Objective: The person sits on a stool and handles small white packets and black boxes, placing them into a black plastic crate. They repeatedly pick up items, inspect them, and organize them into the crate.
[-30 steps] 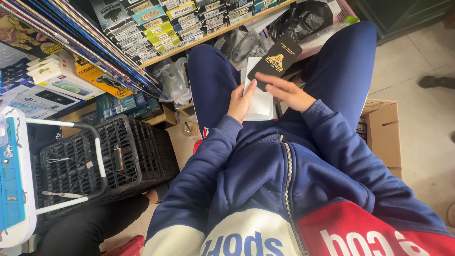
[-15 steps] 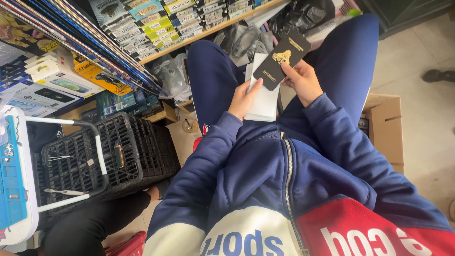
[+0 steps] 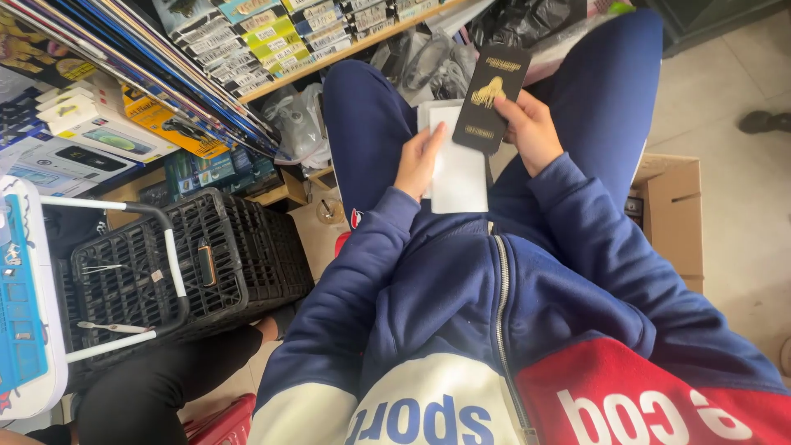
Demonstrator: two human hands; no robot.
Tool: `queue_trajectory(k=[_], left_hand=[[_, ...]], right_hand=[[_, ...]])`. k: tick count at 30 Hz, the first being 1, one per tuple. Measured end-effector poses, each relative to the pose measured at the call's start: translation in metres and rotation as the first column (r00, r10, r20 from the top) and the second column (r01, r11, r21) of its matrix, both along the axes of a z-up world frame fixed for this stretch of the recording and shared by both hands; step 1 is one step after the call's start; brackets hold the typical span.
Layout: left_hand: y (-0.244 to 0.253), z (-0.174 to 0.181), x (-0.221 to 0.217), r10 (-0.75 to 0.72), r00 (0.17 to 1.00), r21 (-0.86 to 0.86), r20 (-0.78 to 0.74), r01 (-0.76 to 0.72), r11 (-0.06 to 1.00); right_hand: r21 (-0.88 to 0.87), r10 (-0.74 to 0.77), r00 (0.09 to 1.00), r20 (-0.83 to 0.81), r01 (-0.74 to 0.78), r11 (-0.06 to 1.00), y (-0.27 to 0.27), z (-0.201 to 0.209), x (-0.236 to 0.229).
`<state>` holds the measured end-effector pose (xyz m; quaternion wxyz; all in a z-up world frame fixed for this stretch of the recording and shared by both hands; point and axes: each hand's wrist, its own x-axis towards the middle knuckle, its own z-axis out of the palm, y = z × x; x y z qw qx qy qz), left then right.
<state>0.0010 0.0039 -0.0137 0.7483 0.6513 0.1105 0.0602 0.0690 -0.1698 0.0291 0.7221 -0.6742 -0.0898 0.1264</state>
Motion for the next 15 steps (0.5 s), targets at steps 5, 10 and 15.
queue_trajectory(k=[5,10,15], left_hand=[[0.004,0.002,0.002,-0.044,0.999,0.073,0.004,0.044,0.996],[0.000,0.012,-0.002,-0.152,0.988,0.107,0.005,0.151,0.983],[0.000,0.010,-0.003,-0.149,0.989,0.096,-0.019,0.150,0.984]], right_hand=[[0.225,-0.193,0.968,-0.162,0.227,0.948,-0.007,-0.001,0.012],[0.261,-0.194,0.973,-0.129,0.222,0.939,-0.012,-0.012,0.019],[0.165,-0.123,0.987,-0.102,0.139,0.976,-0.007,-0.010,0.014]])
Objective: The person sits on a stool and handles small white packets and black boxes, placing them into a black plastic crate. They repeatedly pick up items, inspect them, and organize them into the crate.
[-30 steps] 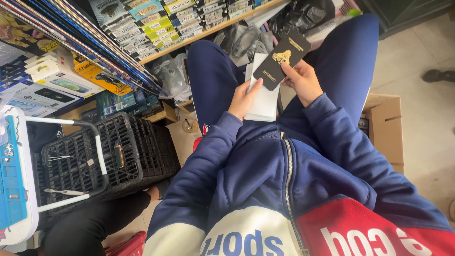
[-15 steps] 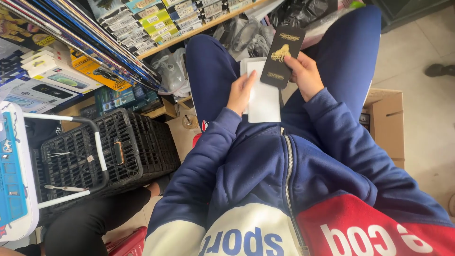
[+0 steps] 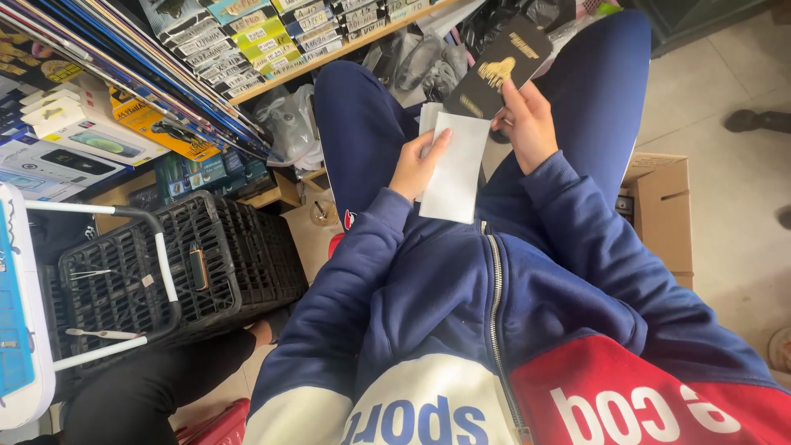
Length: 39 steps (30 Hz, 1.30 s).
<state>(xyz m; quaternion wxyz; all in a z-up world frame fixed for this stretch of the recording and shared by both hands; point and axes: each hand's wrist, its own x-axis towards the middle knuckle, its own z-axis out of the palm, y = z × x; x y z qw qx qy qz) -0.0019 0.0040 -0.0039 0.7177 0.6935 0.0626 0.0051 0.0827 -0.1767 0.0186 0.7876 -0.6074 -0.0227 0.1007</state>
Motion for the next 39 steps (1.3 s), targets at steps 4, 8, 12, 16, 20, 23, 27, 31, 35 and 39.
queue_trajectory(k=[4,8,12,16,20,23,27,31,35,39], left_hand=[[-0.001,0.005,0.000,-0.011,0.998,-0.001,0.057,0.011,1.000],[-0.002,0.006,-0.002,-0.059,0.997,0.010,0.040,0.059,0.998],[0.002,-0.002,0.000,-0.048,0.996,-0.005,0.077,0.049,0.999],[-0.001,0.003,0.000,-0.083,0.991,0.048,0.108,0.078,0.996],[-0.004,0.003,0.000,-0.080,0.995,0.008,0.061,0.079,0.997],[0.000,0.003,-0.003,-0.035,0.997,-0.040,0.064,0.037,0.998],[0.006,-0.027,0.010,0.005,0.997,-0.013,0.074,-0.004,1.000],[0.011,-0.069,0.026,0.070,0.996,0.007,0.056,-0.071,0.997],[-0.006,-0.004,-0.004,0.140,0.990,-0.045,0.029,-0.138,0.989],[-0.009,-0.009,0.000,0.209,0.977,-0.062,0.033,-0.207,0.976]], right_hand=[[-0.053,0.069,0.995,0.072,-0.065,0.996,-0.003,-0.003,0.001],[-0.176,0.125,0.992,-0.011,-0.125,0.976,0.001,0.018,-0.012],[-0.079,0.175,0.977,0.120,-0.166,0.983,0.002,0.012,-0.008],[-0.063,0.015,0.991,0.130,-0.007,0.998,-0.007,0.014,-0.006],[-0.077,0.057,0.995,0.078,-0.051,0.996,-0.006,0.030,-0.015],[-0.172,0.077,0.993,0.084,-0.062,0.983,-0.003,0.012,-0.007],[-0.249,0.171,0.975,0.145,-0.132,0.959,-0.004,-0.004,0.000],[-0.185,0.228,0.952,0.206,-0.191,0.964,-0.006,-0.023,0.011],[-0.243,0.325,0.916,0.235,-0.269,0.932,0.000,-0.033,0.010],[-0.222,0.323,0.921,0.218,-0.276,0.935,0.001,-0.017,-0.005]])
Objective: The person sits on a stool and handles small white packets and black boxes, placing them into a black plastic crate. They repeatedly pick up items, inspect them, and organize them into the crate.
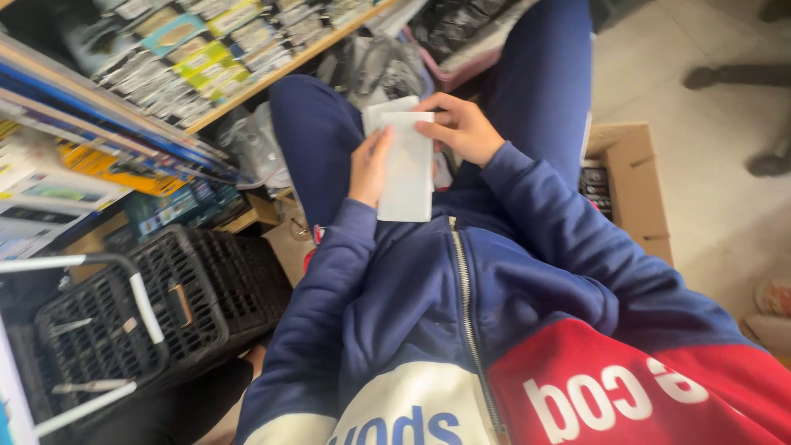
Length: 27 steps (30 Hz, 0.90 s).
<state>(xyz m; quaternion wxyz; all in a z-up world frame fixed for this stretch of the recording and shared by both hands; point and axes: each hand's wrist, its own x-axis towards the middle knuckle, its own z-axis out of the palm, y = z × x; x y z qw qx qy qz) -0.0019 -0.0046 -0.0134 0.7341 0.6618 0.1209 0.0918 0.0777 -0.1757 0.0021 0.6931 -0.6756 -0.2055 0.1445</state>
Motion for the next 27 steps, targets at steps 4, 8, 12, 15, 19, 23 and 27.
queue_trajectory(k=[4,8,12,15,19,23,27], left_hand=[[0.005,-0.004,0.008,-0.037,0.999,0.021,0.029,0.036,0.999],[0.003,0.008,0.002,-0.056,0.998,0.109,0.035,0.052,0.993],[0.000,0.009,0.001,-0.035,0.999,0.030,-0.027,0.036,0.999],[-0.003,0.022,0.003,-0.052,0.994,0.048,-0.098,0.057,0.997],[-0.008,0.030,0.007,-0.055,0.984,0.099,-0.172,0.073,0.992],[-0.015,0.033,-0.001,-0.021,0.992,0.069,-0.128,0.030,0.997],[-0.017,0.036,0.000,-0.030,0.989,0.079,-0.143,0.041,0.996]], right_hand=[[0.076,-0.108,0.989,0.096,0.101,0.992,-0.024,0.006,0.016],[0.165,-0.376,0.899,0.223,0.345,0.924,-0.089,0.021,0.041],[0.195,-0.548,0.832,0.089,0.525,0.829,-0.269,-0.066,0.104],[0.272,-0.865,0.488,-0.122,0.854,0.443,-0.352,-0.121,0.116],[0.103,-0.926,0.371,-0.075,0.926,0.362,-0.369,-0.134,0.032],[-0.369,-0.916,0.382,0.122,0.874,0.315,-0.496,-0.384,0.022],[-0.472,-0.949,0.255,-0.185,0.824,0.313,-0.410,-0.383,-0.048]])
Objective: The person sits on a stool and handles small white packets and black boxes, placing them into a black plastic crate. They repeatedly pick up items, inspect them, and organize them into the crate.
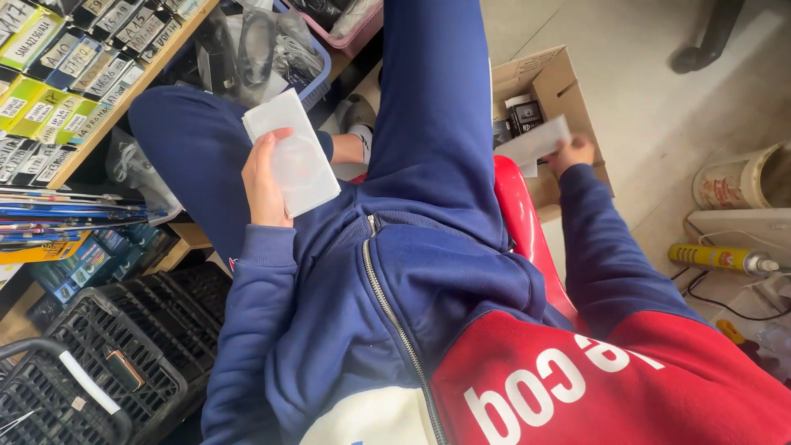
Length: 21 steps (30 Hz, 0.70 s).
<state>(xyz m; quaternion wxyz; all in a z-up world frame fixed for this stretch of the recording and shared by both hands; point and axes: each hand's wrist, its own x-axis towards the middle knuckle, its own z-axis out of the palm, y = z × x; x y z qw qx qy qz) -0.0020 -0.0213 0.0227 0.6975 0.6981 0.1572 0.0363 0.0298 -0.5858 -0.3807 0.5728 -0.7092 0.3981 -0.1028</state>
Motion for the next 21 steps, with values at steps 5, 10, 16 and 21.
queue_trajectory(k=[5,10,16,21], left_hand=[[-0.002,0.001,0.002,-0.020,0.999,0.034,-0.043,0.022,0.999],[0.004,-0.003,0.000,-0.037,0.999,0.035,-0.022,0.038,0.999],[0.005,-0.016,0.004,0.027,0.993,-0.049,0.116,-0.022,0.999],[0.014,-0.037,0.010,0.028,0.968,-0.064,0.248,-0.013,0.998]], right_hand=[[0.261,0.085,0.990,-0.116,-0.052,0.964,0.039,-0.009,-0.025],[0.196,0.202,0.941,-0.270,-0.152,0.969,0.027,-0.037,-0.031],[0.063,0.226,0.963,-0.145,-0.219,0.974,0.040,0.012,0.030],[-0.127,0.232,0.904,0.359,-0.199,0.972,0.097,0.173,0.105]])
